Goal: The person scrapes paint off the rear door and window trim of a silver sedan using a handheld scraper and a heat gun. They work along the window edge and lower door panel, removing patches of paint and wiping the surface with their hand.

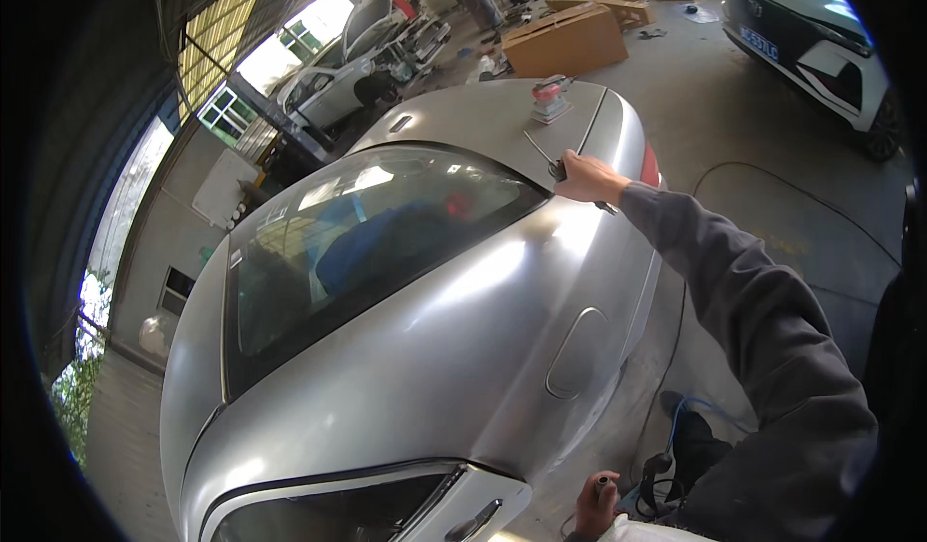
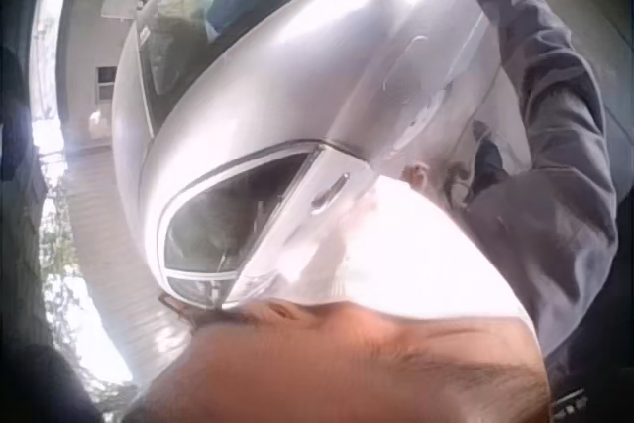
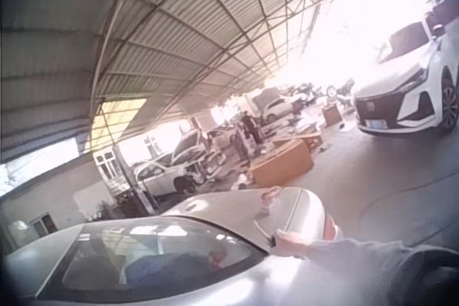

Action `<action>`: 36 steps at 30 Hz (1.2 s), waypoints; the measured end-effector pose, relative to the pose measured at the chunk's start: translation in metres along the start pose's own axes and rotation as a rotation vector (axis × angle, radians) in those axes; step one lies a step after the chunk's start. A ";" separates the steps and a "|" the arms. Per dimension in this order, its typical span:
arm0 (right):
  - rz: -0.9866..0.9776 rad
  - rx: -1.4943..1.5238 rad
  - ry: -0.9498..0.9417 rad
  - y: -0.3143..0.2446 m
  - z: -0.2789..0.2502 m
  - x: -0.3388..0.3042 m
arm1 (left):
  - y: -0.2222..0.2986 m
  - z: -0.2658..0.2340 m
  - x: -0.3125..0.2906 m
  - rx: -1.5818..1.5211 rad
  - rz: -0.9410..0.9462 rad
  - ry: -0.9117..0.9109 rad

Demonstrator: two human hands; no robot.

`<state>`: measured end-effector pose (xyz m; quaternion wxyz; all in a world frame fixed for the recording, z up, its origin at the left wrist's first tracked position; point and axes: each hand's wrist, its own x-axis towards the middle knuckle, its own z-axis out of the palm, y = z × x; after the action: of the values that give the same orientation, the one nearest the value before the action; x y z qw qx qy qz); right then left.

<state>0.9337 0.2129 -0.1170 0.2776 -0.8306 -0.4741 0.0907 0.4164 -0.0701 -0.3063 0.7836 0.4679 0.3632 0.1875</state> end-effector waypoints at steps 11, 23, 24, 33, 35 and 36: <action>-0.303 -0.419 0.238 0.109 -0.050 0.285 | 0.071 0.066 0.079 -0.206 -0.015 0.276; -0.418 -0.273 0.062 0.123 -0.068 0.310 | 0.083 0.085 0.113 -0.234 0.056 0.283; -0.454 -0.193 0.174 0.137 -0.078 0.302 | 0.083 0.086 0.113 -0.232 0.064 0.261; -0.393 1.641 -0.495 0.065 -0.035 -0.033 | 0.100 0.111 0.071 -0.088 0.428 0.073; -0.372 1.801 -0.861 0.027 -0.031 -0.115 | 0.119 0.122 0.052 0.065 0.478 0.064; -0.345 1.828 -0.908 0.017 -0.027 -0.151 | 0.130 0.130 0.041 0.153 0.495 0.060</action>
<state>0.8768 0.0693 -0.1215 0.6066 -0.1110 -0.3969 0.6798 0.5463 -0.0578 -0.1709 0.6650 0.5948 0.2739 0.3592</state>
